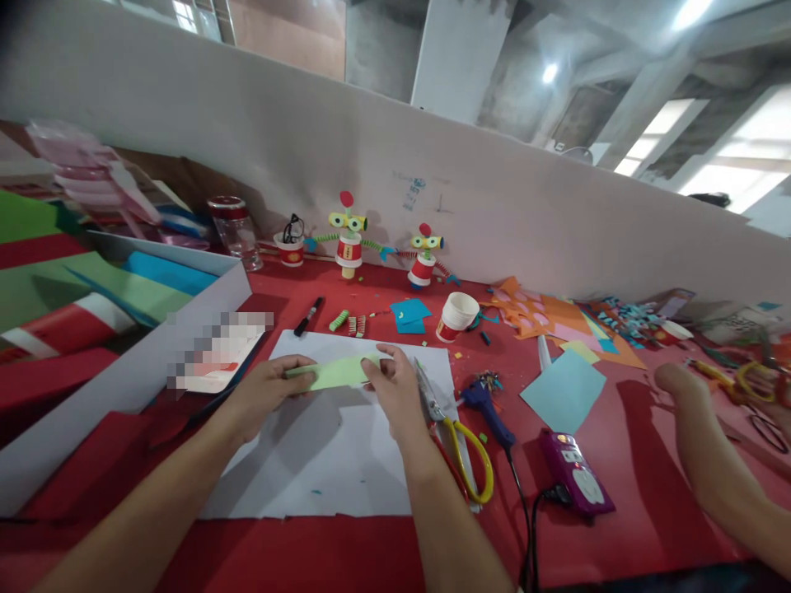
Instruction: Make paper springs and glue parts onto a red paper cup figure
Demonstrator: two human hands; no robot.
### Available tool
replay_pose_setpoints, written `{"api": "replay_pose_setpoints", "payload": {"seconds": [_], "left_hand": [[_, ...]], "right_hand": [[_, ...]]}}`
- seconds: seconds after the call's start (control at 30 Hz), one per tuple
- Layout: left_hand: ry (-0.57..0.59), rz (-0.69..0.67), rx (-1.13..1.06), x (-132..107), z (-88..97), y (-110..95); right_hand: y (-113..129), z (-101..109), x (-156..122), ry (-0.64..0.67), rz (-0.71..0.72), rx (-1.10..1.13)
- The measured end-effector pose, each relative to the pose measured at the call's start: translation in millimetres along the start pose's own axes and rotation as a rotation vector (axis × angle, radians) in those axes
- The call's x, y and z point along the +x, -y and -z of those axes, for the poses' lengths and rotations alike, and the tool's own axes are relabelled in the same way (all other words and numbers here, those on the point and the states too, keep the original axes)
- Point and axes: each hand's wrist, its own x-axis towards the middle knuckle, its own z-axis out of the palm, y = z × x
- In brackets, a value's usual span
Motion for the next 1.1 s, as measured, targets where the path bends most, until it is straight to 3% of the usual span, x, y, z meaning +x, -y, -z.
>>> {"api": "replay_pose_setpoints", "payload": {"seconds": [0.17, 0.53, 0.73, 0.93, 1.1], "left_hand": [[-0.002, 0.001, -0.056, 1.8, 2.5, 0.9], [-0.225, -0.047, -0.135, -1.5, 3.8, -8.2], [-0.244, -0.053, -0.252, -1.2, 3.9, -5.4], [-0.065, 0.066, -0.311, -5.0, -0.1, -6.1], [-0.108, 0.018, -0.269, -3.2, -1.9, -3.2]], "right_hand": [[-4.9, -5.7, -2.5, 0.049, 0.015, -0.017], [-3.8, -4.1, -1.7, 0.019, 0.026, -0.043], [-1.8, -3.0, -2.5, -0.025, 0.038, -0.014], [-6.0, -5.5, -3.1, -0.014, 0.072, 0.015], [-6.3, -5.0, -3.7, 0.057, 0.152, 0.018]]}}
